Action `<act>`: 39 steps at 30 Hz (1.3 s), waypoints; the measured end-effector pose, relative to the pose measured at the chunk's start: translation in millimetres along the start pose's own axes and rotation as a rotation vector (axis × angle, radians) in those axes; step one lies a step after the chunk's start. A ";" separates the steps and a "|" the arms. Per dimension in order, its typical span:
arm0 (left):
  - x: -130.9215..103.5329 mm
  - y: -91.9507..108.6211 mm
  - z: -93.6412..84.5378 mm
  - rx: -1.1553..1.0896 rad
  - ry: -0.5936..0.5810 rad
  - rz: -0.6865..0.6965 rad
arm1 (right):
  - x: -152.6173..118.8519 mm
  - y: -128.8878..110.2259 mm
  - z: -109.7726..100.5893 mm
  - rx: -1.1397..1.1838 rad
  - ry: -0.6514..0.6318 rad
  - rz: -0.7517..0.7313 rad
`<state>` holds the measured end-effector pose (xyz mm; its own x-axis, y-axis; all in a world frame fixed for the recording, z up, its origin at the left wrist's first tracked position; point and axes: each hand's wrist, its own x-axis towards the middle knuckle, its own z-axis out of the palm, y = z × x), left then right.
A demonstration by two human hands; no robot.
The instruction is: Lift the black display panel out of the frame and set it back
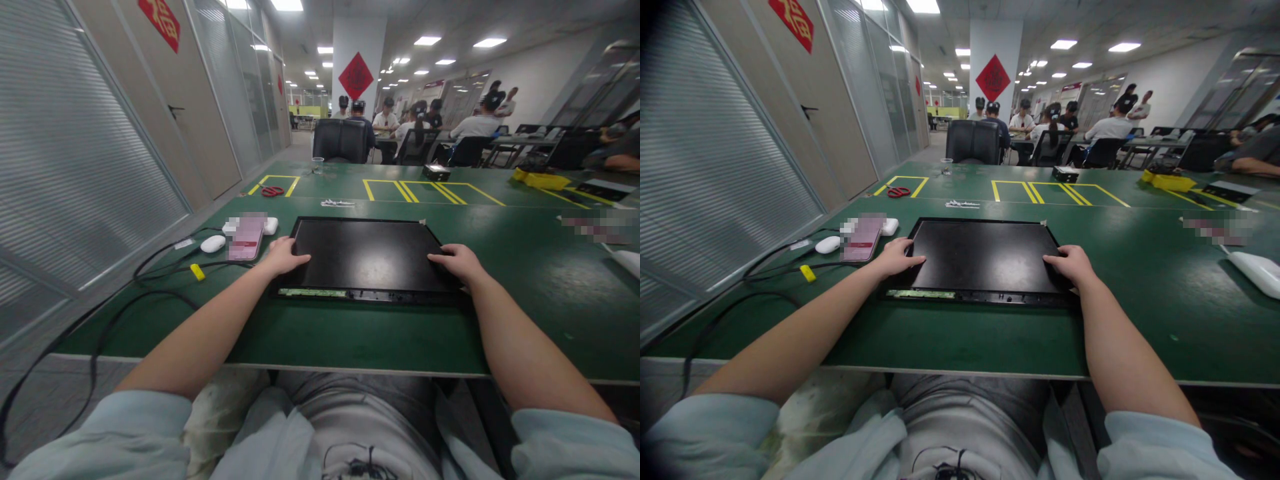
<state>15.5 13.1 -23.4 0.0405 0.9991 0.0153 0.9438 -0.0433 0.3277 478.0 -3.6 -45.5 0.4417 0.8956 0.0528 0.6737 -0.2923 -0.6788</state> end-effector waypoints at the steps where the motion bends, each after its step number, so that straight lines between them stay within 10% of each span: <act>1: 0.0 0.0 -0.1 0.002 0.001 0.002 | -0.4 -0.2 -0.5 -0.005 -0.009 0.007; 14: 0.5 -0.3 -0.2 0.002 -0.001 0.013 | -3.2 -5.7 -1.8 -0.127 -0.008 -0.148; 39: -2.9 -16.6 -22.0 -0.079 0.107 0.033 | 13.6 18.5 -21.6 0.039 0.126 0.121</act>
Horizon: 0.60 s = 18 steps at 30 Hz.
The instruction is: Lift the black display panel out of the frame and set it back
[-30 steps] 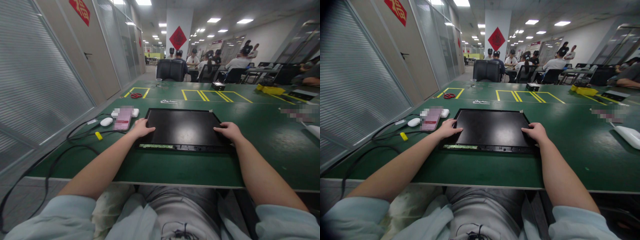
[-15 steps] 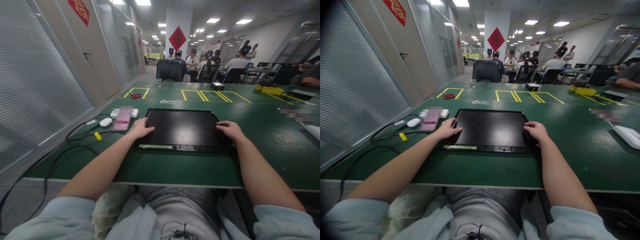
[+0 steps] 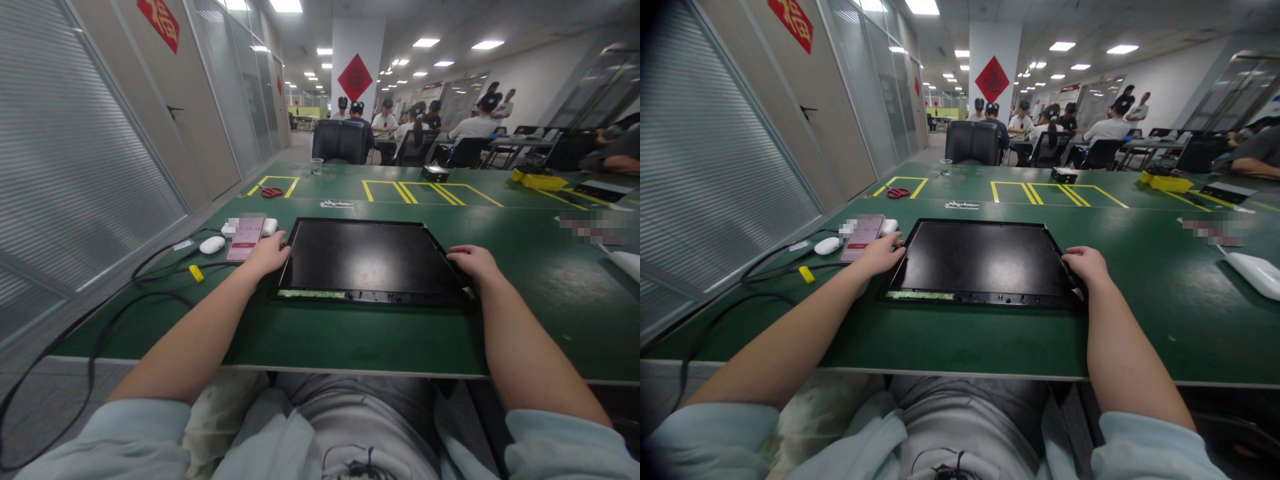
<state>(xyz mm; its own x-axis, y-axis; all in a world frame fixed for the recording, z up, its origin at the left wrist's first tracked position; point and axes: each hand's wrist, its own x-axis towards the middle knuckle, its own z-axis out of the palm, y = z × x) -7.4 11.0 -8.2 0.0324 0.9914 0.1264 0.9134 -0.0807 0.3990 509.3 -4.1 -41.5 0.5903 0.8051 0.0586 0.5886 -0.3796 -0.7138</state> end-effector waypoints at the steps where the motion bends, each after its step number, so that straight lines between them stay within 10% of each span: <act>1: 0.2 -0.8 -0.9 0.000 -0.003 -0.005 | 1.1 0.8 0.3 -0.017 -0.004 0.000; 18: -8.2 5.9 -0.6 0.068 -0.011 0.018 | -6.4 -6.3 11.3 -0.298 -0.039 -0.120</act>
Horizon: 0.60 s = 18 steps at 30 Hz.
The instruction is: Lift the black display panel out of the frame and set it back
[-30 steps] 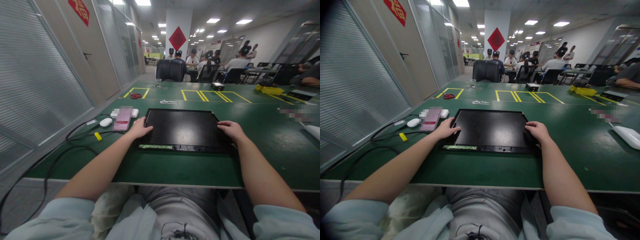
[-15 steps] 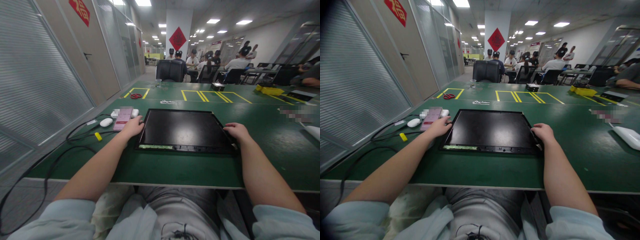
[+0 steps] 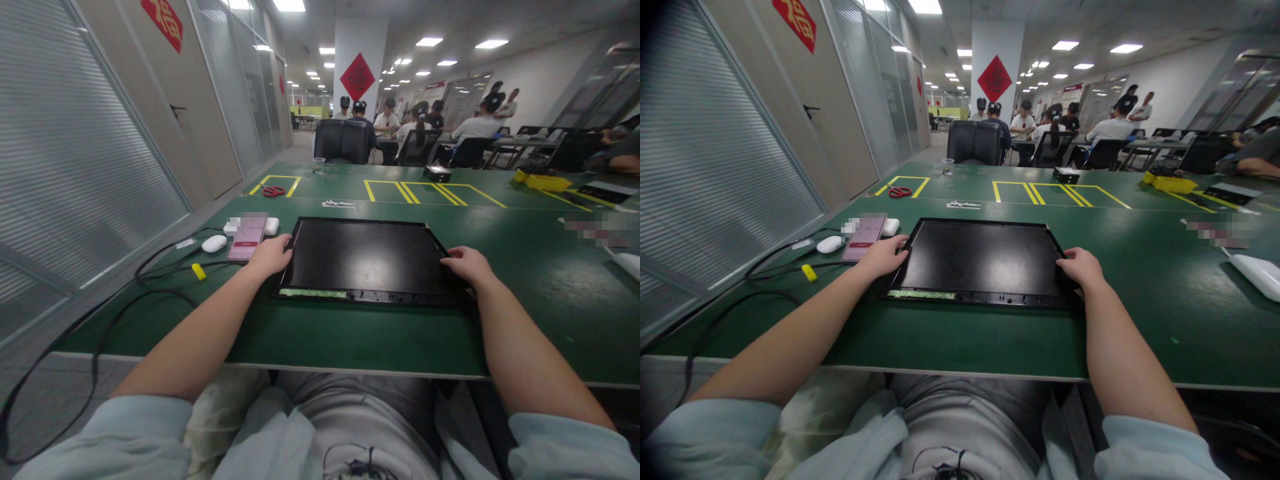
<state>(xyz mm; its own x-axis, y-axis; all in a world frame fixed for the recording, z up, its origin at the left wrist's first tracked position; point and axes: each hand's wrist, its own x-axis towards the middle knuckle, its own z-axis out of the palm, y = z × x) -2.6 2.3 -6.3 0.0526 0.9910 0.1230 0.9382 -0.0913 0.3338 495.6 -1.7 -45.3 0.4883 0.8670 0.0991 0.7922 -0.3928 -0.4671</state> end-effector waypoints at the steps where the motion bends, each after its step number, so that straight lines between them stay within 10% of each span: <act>1: 0.0 -0.1 0.3 0.007 0.001 0.001 | -0.1 -0.6 0.3 -0.017 0.000 -0.002; 18: 5.9 -5.4 2.0 -0.333 0.072 -0.039 | 5.3 5.4 4.7 0.000 0.000 0.006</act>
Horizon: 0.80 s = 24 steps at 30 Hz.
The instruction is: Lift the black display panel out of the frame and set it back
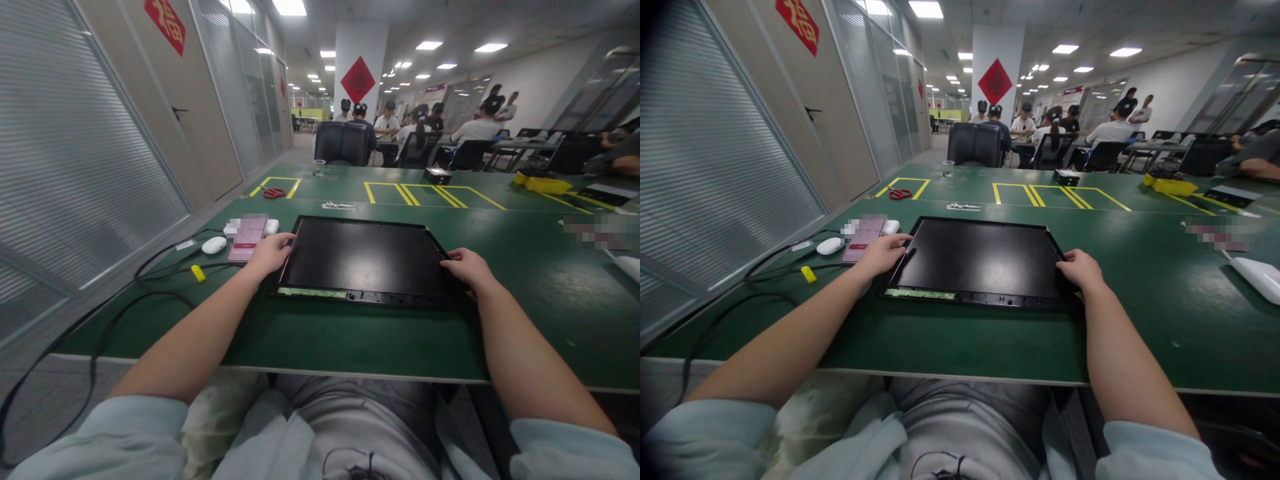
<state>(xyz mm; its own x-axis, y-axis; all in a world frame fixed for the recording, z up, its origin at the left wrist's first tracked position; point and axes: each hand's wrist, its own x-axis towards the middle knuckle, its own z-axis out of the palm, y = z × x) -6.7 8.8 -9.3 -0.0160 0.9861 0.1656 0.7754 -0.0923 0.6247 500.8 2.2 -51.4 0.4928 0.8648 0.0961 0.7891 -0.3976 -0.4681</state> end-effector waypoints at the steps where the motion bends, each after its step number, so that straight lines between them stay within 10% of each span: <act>1: -0.5 2.1 0.1 -0.108 0.010 -0.027 | 0.3 0.2 0.1 -0.003 0.000 0.002; 7: -0.5 14.8 4.4 -0.764 0.121 -0.293 | 0.8 -0.6 -0.7 -0.012 -0.025 -0.001; 24: 1.6 23.7 1.8 -1.011 -0.008 -0.546 | -3.2 -4.7 -2.4 -0.035 -0.035 0.005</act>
<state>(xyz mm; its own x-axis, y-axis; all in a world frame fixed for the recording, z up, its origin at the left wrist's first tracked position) 12.8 8.4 4.4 -0.1878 0.9291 -0.3186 -0.1952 0.2826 0.9392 496.4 0.5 -47.3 0.4846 0.8725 0.0628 0.7990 -0.4122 -0.4378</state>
